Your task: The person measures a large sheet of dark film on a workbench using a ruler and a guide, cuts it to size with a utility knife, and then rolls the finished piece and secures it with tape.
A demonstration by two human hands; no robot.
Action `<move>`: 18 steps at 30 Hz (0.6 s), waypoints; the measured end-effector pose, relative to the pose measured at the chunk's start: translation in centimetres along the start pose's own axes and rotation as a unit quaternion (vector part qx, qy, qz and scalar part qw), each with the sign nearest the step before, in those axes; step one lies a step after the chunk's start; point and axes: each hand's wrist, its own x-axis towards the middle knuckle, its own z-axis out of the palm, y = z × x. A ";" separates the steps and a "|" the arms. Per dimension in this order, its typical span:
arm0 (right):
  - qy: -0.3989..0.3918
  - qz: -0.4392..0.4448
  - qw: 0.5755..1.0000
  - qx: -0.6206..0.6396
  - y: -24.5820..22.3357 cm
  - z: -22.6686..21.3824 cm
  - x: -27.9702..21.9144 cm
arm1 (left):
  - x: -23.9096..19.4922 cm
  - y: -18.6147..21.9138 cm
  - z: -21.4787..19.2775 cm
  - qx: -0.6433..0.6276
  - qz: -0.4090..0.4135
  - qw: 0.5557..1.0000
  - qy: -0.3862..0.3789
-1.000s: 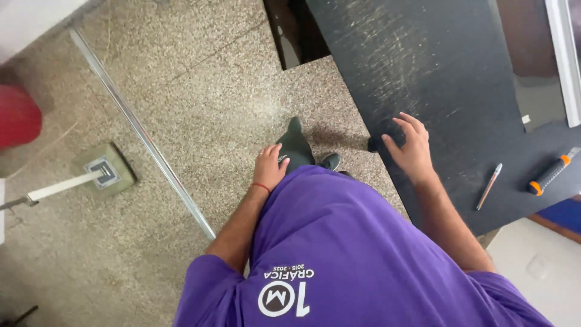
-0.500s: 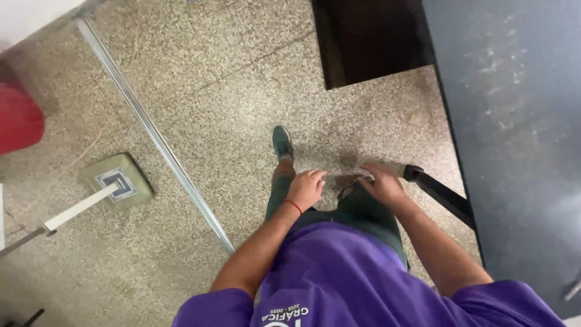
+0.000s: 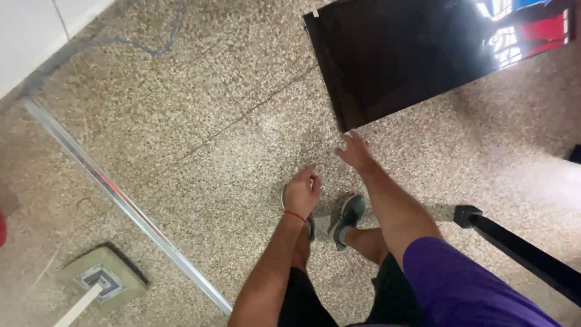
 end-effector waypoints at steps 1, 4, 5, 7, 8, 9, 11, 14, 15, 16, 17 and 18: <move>0.006 0.016 1.000 0.006 0.3 1.5 3.0 | 1.4 -0.9 1.3 -0.014 0.000 1.000 0.013; -0.025 0.068 0.995 0.063 1.3 4.4 8.9 | 3.1 -4.9 5.5 -0.017 -0.016 0.997 -0.076; -0.029 0.070 0.995 0.066 2.0 6.1 10.0 | 2.5 -4.7 5.5 -0.016 -0.019 0.996 -0.081; -0.041 0.111 0.986 0.115 2.7 8.2 13.8 | 2.7 -4.4 5.0 0.122 0.053 0.979 -0.157; -0.039 0.109 0.986 0.120 2.7 8.5 14.6 | 2.9 -4.8 5.0 0.127 0.054 0.978 -0.157; -0.051 0.125 0.984 0.114 2.6 8.8 15.3 | 3.1 -5.1 4.9 0.123 0.068 0.976 -0.168; -0.074 0.138 0.982 0.106 2.3 10.1 15.8 | 2.7 -5.6 4.9 0.118 0.068 0.974 -0.183; -0.094 0.125 0.985 0.072 2.3 11.7 15.9 | 2.3 -6.4 5.3 0.154 0.093 0.966 -0.185; -0.095 0.132 0.984 0.077 2.3 12.0 15.7 | 2.1 -6.4 5.2 0.155 0.096 0.967 -0.178; -0.093 0.141 0.982 0.083 2.5 12.2 15.6 | 2.1 -6.4 5.2 0.156 0.103 0.967 -0.171; -0.093 0.141 0.982 0.084 2.4 12.3 15.2 | 2.0 -6.5 5.1 0.157 0.104 0.967 -0.172; -0.098 0.148 0.981 0.079 2.5 12.2 15.0 | 1.9 -6.4 5.3 0.154 0.109 0.969 -0.161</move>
